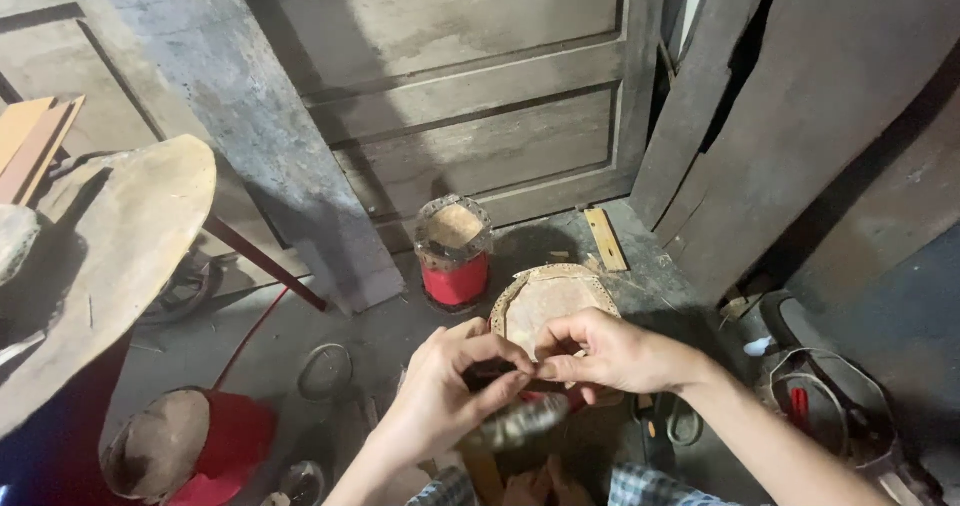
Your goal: Assembling a drum head by stretching a skin over a frame and securing it with a metal hoop and wire.
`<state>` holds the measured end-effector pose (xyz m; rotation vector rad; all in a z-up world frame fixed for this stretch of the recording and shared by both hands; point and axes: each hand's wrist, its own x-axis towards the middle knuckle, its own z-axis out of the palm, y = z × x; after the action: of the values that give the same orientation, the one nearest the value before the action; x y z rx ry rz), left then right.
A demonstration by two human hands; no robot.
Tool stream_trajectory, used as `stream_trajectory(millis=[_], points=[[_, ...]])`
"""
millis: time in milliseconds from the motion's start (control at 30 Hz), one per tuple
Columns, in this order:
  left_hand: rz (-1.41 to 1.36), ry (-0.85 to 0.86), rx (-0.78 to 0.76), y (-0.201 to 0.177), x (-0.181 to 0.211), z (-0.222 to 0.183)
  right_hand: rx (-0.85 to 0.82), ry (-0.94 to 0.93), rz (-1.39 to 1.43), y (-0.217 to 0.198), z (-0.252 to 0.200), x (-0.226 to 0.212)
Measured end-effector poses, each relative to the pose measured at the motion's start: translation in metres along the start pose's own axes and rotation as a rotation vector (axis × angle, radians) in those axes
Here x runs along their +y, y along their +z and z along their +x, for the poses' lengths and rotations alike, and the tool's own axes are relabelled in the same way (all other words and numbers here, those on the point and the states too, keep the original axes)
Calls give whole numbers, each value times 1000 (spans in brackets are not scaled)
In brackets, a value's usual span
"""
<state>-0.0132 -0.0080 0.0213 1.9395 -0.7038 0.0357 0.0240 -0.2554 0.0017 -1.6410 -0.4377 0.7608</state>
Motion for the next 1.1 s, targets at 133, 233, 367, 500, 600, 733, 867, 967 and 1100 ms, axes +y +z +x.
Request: stream_trajectory(millis=[133, 233, 367, 500, 600, 733, 867, 967, 1100], points=[[219, 143, 36, -10, 17, 4, -69, -123, -7, -6, 2, -4], [-207, 50, -14, -20, 26, 7, -102, -220, 213, -5, -5, -16], [-262, 31, -24, -14, 10, 12, -164, -158, 269, -13, 3, -2], [381, 123, 34, -7, 10, 17, 7, -110, -200, -9, -1, -10], [526, 222, 70, -12, 14, 29, 9, -210, -189, -16, 11, -9], [357, 208, 105, -26, 16, 48, -60, -237, 161, -23, 15, -16], [144, 39, 61, -22, -5, 55, 149, -284, 70, -42, 32, 7], [-163, -14, 41, -20, -13, 54, 163, -368, 410, -67, 21, 12], [-192, -64, 37, -21, 8, 59, 209, -378, 648, -58, 5, -6]])
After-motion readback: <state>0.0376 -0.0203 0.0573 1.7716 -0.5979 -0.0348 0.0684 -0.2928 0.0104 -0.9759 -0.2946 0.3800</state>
